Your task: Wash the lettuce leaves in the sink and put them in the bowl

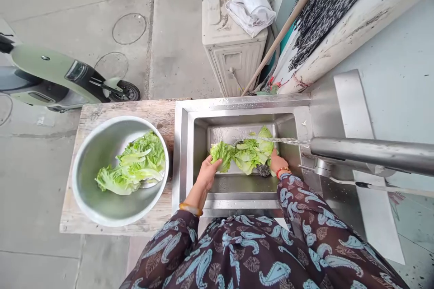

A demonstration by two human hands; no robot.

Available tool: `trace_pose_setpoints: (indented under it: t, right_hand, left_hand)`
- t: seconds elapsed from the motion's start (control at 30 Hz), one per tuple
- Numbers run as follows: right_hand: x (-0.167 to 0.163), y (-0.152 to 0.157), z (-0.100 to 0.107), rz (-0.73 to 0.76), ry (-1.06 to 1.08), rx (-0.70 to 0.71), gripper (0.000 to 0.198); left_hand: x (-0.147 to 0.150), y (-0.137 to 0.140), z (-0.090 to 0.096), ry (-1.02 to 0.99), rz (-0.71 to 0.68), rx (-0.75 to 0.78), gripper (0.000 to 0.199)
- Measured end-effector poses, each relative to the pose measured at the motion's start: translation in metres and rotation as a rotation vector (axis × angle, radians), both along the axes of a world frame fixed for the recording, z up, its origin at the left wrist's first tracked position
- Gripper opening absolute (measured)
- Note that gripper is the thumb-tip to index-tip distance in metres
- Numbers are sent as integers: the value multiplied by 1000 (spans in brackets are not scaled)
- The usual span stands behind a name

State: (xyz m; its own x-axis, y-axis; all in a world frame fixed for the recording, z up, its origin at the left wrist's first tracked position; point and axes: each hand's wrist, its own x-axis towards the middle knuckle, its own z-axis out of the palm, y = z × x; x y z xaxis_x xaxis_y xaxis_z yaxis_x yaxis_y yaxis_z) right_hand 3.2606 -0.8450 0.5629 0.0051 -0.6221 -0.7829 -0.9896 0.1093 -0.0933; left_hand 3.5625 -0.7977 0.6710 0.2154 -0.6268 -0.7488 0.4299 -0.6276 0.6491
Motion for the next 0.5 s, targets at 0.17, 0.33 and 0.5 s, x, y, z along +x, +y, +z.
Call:
trace_pose_setpoints:
  t: [0.17, 0.33, 0.5]
  right_hand:
    - [-15, -15, 41, -67, -121, -102, 66]
    - [8, -20, 88, -576, -936, -87, 62]
    - [54, -22, 106, -855, -1403, 105, 58]
  left_hand:
    - [8, -2, 0, 22, 33, -13, 53]
    - [9, -8, -2, 55, 46, -4, 55]
    - [-5, -20, -2, 48, -37, 24, 54]
